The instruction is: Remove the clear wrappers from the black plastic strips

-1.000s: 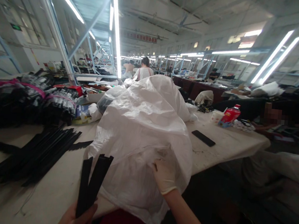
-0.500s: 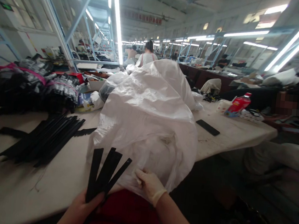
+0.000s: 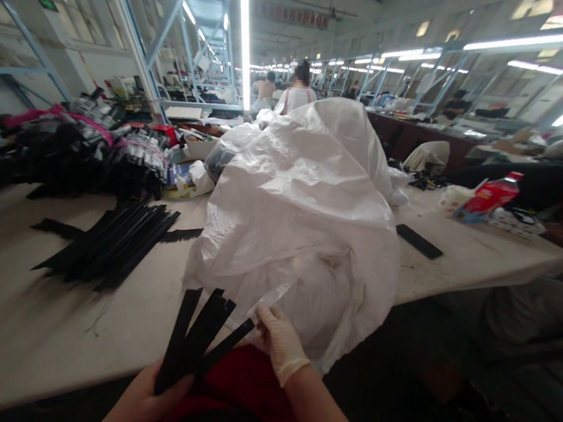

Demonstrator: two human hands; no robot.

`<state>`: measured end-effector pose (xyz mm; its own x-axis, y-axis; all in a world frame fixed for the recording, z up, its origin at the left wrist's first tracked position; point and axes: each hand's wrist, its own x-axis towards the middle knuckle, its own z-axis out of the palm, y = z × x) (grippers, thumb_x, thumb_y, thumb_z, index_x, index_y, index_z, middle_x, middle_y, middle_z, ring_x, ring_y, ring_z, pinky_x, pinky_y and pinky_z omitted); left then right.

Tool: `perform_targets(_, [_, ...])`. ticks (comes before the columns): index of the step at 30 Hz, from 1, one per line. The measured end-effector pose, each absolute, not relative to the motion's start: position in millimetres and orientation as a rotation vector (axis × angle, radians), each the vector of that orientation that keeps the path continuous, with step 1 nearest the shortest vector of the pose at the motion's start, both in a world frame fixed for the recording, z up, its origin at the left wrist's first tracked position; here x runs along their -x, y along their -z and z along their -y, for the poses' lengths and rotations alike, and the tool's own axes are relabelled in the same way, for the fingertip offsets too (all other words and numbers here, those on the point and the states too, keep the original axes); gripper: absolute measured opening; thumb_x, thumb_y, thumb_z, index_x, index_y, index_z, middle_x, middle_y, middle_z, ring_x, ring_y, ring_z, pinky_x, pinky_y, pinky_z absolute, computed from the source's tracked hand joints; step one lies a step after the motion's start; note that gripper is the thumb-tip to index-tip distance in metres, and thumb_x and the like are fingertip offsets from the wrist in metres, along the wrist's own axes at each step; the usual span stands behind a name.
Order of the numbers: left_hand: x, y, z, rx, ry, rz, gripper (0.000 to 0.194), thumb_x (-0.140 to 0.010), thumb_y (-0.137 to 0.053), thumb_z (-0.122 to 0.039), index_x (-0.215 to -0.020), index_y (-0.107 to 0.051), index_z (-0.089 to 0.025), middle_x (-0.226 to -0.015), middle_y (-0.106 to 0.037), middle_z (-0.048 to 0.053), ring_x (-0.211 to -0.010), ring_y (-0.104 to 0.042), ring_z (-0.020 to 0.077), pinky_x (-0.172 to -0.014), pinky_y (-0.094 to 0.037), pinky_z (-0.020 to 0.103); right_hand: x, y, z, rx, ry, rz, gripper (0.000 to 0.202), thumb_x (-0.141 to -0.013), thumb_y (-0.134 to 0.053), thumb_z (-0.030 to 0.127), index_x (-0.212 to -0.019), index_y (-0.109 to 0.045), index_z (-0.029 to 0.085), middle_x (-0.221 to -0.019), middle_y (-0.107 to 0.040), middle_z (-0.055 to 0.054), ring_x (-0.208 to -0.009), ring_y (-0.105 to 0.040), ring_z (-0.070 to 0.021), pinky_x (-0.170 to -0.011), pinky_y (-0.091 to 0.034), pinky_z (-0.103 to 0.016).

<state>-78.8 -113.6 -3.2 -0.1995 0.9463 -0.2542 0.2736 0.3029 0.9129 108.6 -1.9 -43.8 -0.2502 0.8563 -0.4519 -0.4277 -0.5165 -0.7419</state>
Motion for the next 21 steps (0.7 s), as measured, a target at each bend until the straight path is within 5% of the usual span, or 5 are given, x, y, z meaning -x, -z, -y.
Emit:
perform_targets(16, [87,14,109,-1.259,-0.921,-1.671,0.034,-0.075,-0.054,-0.039,-0.097,-0.065,-0.015,-0.093,-0.072,0.009,-0.090,-0.063,0.0282,-0.081,-0.049,0.036,-71,29,43,1.081,-1.943,1.285,0.044,-0.066,-0.061,0.057,-0.068,-0.057,0.014,-0.051,-0.057,0.001,-0.043,-0.047,-0.0081,-0.044,-0.034,-0.021])
perform_targets(21, [90,13,107,-1.244,-1.017,-1.859,0.032,-0.075,-0.052,-0.041,-0.087,-0.065,-0.015,-0.071,-0.069,0.006,-0.078,-0.063,0.0277,-0.073,-0.051,0.035,-58,23,52,0.961,-2.052,1.409,0.043,-0.070,-0.058,0.058,-0.064,-0.059,0.015,-0.049,-0.054,0.002,-0.041,-0.046,-0.0077,-0.042,-0.034,-0.020])
